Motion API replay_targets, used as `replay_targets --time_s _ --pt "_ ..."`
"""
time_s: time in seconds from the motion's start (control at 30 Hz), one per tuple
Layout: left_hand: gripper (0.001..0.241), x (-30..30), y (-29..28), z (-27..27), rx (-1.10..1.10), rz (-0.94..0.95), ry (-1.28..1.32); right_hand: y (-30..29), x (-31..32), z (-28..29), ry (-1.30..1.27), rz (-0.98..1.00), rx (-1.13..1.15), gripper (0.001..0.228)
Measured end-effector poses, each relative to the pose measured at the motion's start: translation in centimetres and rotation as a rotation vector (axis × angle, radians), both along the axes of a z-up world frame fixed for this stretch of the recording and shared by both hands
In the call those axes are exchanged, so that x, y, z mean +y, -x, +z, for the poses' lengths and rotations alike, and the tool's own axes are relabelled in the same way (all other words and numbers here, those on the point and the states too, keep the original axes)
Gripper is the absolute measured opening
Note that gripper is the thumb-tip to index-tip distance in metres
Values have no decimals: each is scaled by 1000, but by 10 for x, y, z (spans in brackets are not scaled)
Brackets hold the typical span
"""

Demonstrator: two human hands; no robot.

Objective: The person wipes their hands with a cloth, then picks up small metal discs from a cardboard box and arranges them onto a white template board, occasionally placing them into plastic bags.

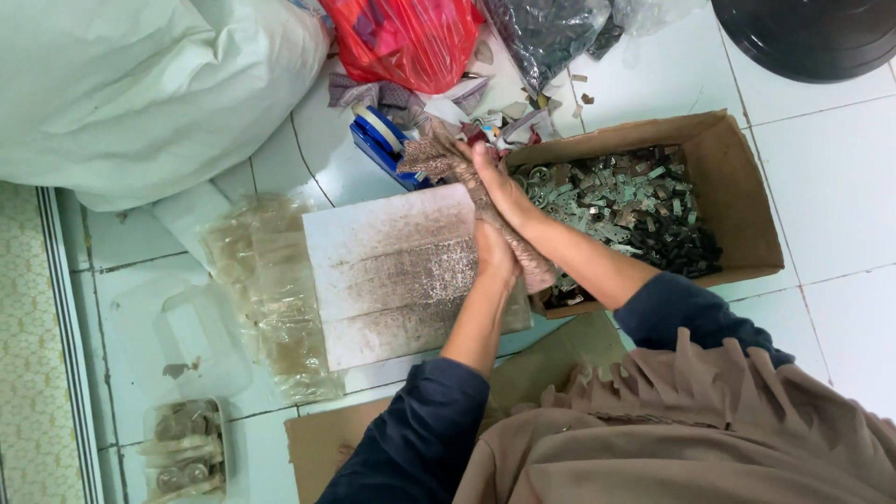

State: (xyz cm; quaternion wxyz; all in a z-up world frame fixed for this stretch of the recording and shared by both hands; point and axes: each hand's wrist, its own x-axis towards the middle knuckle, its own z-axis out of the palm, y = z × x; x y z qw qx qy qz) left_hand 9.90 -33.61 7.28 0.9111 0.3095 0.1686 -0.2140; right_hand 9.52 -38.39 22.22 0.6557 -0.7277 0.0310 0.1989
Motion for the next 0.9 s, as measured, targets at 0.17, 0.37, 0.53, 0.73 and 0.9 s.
replay_targets --time_s 0.17,0.37,0.53,0.73,0.9 --pt "70 -9 2 12 -95 -34 -210 0 0 -25 -7 -95 312 104" --pt "70 -25 13 16 -189 -107 -461 6 -18 -52 -161 -72 -98 83" --pt "70 -40 16 18 -287 -170 -656 -64 -56 -98 -274 -129 -5 118" --pt "81 -29 -41 -15 -309 177 -774 -22 -41 -45 -187 -161 208 96" --pt "66 -20 -102 -68 -205 354 -849 -17 -60 -56 -176 -105 138 77"
